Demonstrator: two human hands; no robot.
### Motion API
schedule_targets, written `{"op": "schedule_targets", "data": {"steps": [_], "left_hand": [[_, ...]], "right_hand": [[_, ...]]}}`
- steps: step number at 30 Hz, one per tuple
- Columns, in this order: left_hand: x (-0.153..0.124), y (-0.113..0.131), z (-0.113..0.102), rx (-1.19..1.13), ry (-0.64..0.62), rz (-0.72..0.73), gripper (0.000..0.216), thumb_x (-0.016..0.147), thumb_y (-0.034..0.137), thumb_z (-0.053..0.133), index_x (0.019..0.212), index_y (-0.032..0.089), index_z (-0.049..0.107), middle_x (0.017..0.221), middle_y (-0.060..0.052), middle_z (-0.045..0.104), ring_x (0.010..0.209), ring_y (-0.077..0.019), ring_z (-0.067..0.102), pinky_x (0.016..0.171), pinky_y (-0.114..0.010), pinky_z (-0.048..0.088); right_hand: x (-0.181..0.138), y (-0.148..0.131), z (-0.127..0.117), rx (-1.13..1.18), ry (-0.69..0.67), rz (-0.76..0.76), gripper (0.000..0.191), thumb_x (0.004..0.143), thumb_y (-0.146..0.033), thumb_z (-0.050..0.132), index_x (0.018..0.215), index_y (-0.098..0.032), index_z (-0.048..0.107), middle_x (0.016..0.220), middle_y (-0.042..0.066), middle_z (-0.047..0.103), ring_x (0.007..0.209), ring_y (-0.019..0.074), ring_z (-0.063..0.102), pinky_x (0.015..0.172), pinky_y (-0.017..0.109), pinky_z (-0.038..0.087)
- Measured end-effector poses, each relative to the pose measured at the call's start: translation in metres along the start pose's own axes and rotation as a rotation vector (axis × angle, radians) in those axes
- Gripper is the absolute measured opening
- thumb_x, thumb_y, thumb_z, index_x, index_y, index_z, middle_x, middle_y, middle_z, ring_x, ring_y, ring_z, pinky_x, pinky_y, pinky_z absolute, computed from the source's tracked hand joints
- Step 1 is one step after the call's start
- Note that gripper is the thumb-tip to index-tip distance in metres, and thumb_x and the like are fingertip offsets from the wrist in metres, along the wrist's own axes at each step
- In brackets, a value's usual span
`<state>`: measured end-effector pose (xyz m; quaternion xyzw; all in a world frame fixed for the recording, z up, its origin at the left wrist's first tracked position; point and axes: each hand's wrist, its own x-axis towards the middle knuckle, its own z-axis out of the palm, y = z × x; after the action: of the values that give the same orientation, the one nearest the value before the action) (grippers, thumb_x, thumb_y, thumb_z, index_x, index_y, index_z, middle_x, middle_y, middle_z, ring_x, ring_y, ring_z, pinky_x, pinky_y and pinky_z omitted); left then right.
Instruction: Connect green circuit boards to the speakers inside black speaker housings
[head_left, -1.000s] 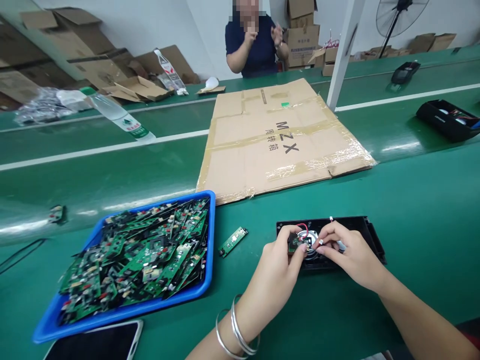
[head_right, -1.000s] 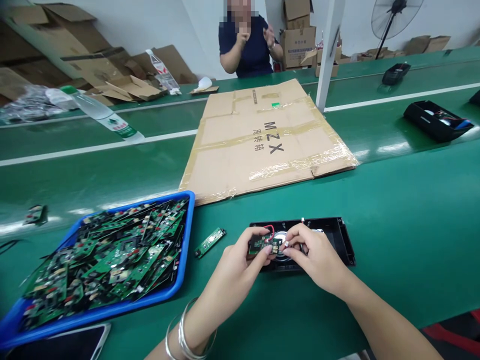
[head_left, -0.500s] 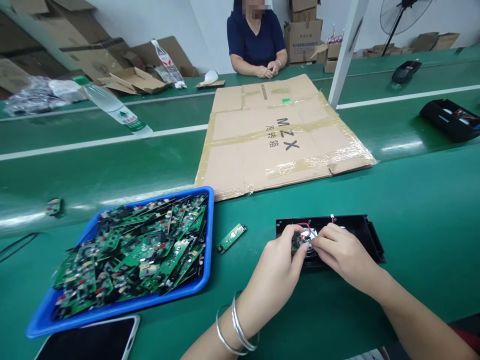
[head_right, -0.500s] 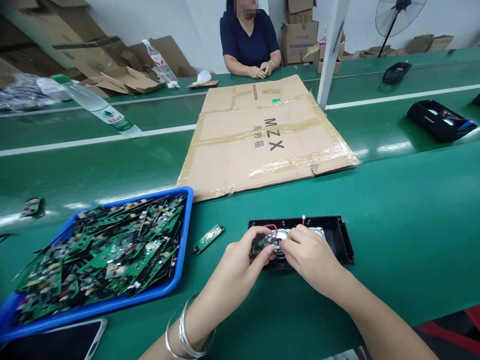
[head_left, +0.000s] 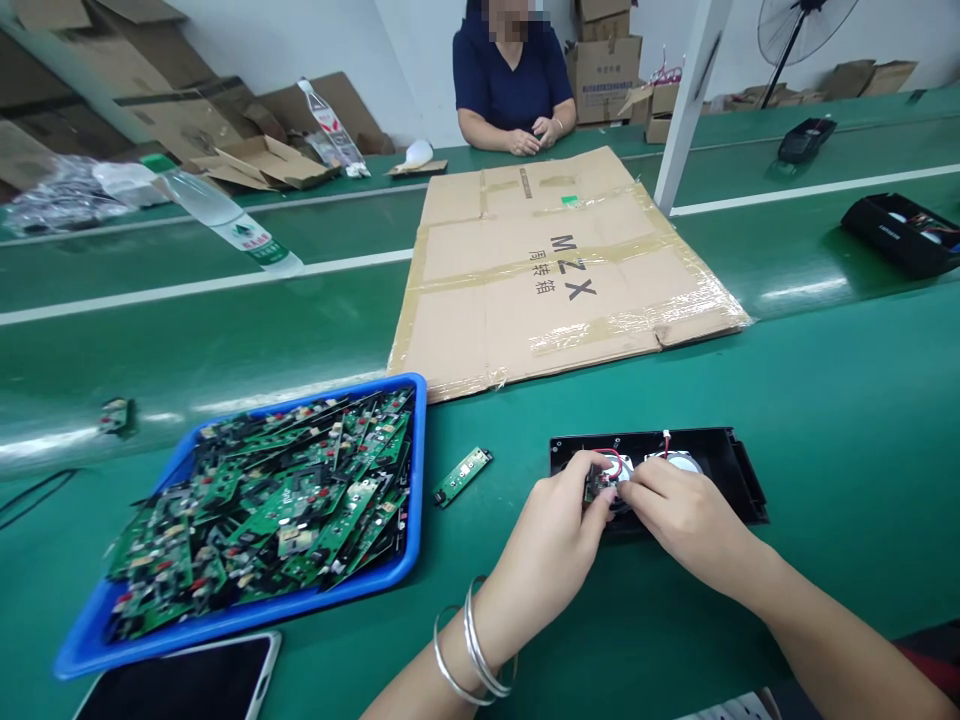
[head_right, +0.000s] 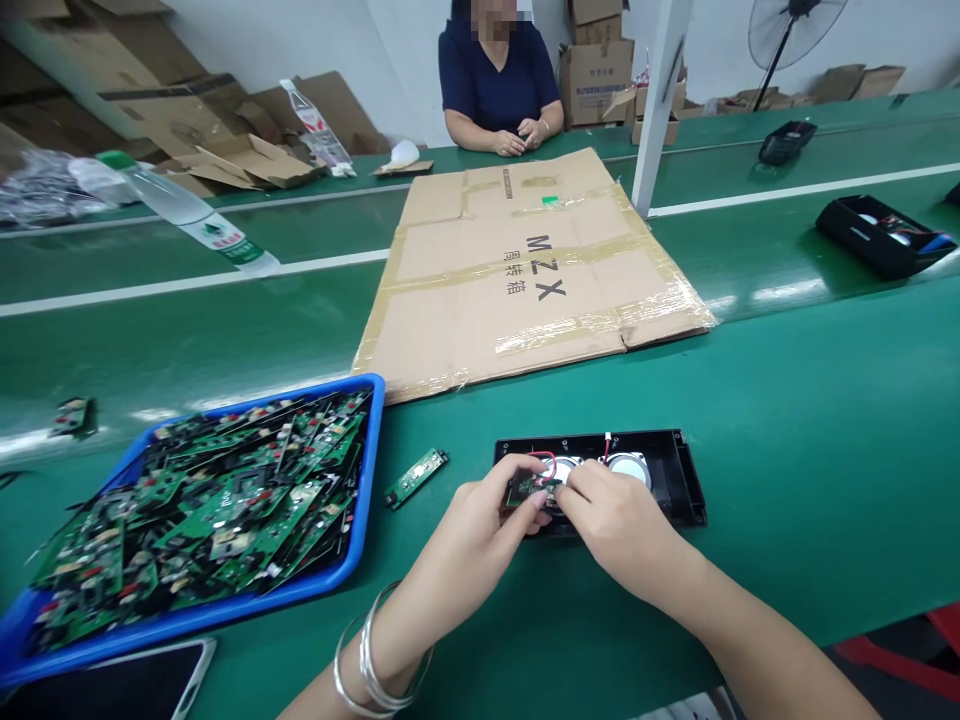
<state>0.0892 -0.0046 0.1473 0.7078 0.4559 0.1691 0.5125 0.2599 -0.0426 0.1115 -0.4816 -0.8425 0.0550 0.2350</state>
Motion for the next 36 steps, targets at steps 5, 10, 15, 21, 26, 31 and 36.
{"op": "schedule_targets", "data": {"steps": [5, 10, 15, 21, 26, 31, 36], "left_hand": [[0.0, 0.003, -0.006, -0.02, -0.098, 0.078, 0.019, 0.09, 0.014, 0.039, 0.102, 0.022, 0.05, 0.084, 0.0, 0.064, 0.075, -0.0121, 0.064, 0.067, -0.021, 0.05], [0.0, 0.004, -0.01, 0.034, -0.136, 0.135, 0.022, 0.088, 0.01, 0.038, 0.099, 0.022, 0.052, 0.089, 0.0, 0.063, 0.072, -0.0109, 0.061, 0.067, -0.021, 0.048], [0.002, 0.002, -0.009, 0.032, -0.131, 0.087, 0.018, 0.089, 0.016, 0.038, 0.1, 0.022, 0.051, 0.068, 0.002, 0.059, 0.061, -0.0118, 0.057, 0.06, -0.022, 0.046], [0.0, 0.003, -0.012, -0.176, -0.076, -0.045, 0.015, 0.088, 0.028, 0.047, 0.102, 0.024, 0.051, 0.071, 0.002, 0.064, 0.067, -0.0145, 0.064, 0.063, -0.025, 0.05], [-0.002, 0.0, -0.01, -0.144, 0.018, -0.073, 0.022, 0.084, 0.033, 0.054, 0.104, 0.024, 0.054, 0.08, -0.001, 0.067, 0.069, -0.017, 0.065, 0.06, -0.025, 0.05], [-0.001, -0.004, -0.005, -0.078, 0.1, -0.075, 0.031, 0.083, 0.03, 0.053, 0.113, 0.024, 0.055, 0.081, -0.002, 0.066, 0.063, -0.0166, 0.063, 0.055, -0.026, 0.05], [0.001, -0.004, -0.002, -0.046, 0.154, -0.081, 0.032, 0.084, 0.028, 0.053, 0.115, 0.021, 0.055, 0.075, -0.002, 0.066, 0.063, -0.0175, 0.063, 0.059, -0.029, 0.052]], "right_hand": [[0.002, 0.004, -0.001, 0.322, -0.055, 0.246, 0.01, 0.09, -0.016, 0.049, 0.094, -0.019, 0.058, 0.079, 0.002, 0.062, 0.069, 0.0147, 0.057, 0.062, 0.026, 0.045], [0.003, 0.006, -0.003, 0.347, -0.134, 0.271, 0.009, 0.089, -0.018, 0.052, 0.081, -0.018, 0.056, 0.071, 0.001, 0.06, 0.067, 0.0155, 0.056, 0.06, 0.026, 0.044], [0.003, 0.003, 0.002, 0.302, -0.095, 0.257, 0.014, 0.091, -0.02, 0.049, 0.079, -0.017, 0.055, 0.069, 0.002, 0.057, 0.065, 0.0161, 0.054, 0.059, 0.028, 0.043], [0.0, 0.003, -0.006, 0.273, 0.082, 0.337, 0.026, 0.092, -0.039, 0.047, 0.101, -0.019, 0.061, 0.083, 0.005, 0.058, 0.067, 0.015, 0.057, 0.059, 0.026, 0.046], [-0.004, 0.019, -0.019, 0.083, 0.123, 0.499, 0.03, 0.092, -0.041, 0.046, 0.097, -0.019, 0.066, 0.078, 0.005, 0.063, 0.066, 0.0175, 0.059, 0.059, 0.029, 0.047], [-0.002, 0.016, -0.02, 0.345, 0.138, 0.479, 0.022, 0.093, -0.028, 0.044, 0.106, -0.021, 0.059, 0.089, 0.005, 0.068, 0.085, 0.0191, 0.063, 0.071, 0.03, 0.051], [0.001, 0.006, -0.022, 0.521, -0.038, 0.372, 0.016, 0.092, -0.025, 0.047, 0.096, -0.021, 0.062, 0.083, 0.004, 0.066, 0.076, 0.0171, 0.061, 0.064, 0.028, 0.049]]}}
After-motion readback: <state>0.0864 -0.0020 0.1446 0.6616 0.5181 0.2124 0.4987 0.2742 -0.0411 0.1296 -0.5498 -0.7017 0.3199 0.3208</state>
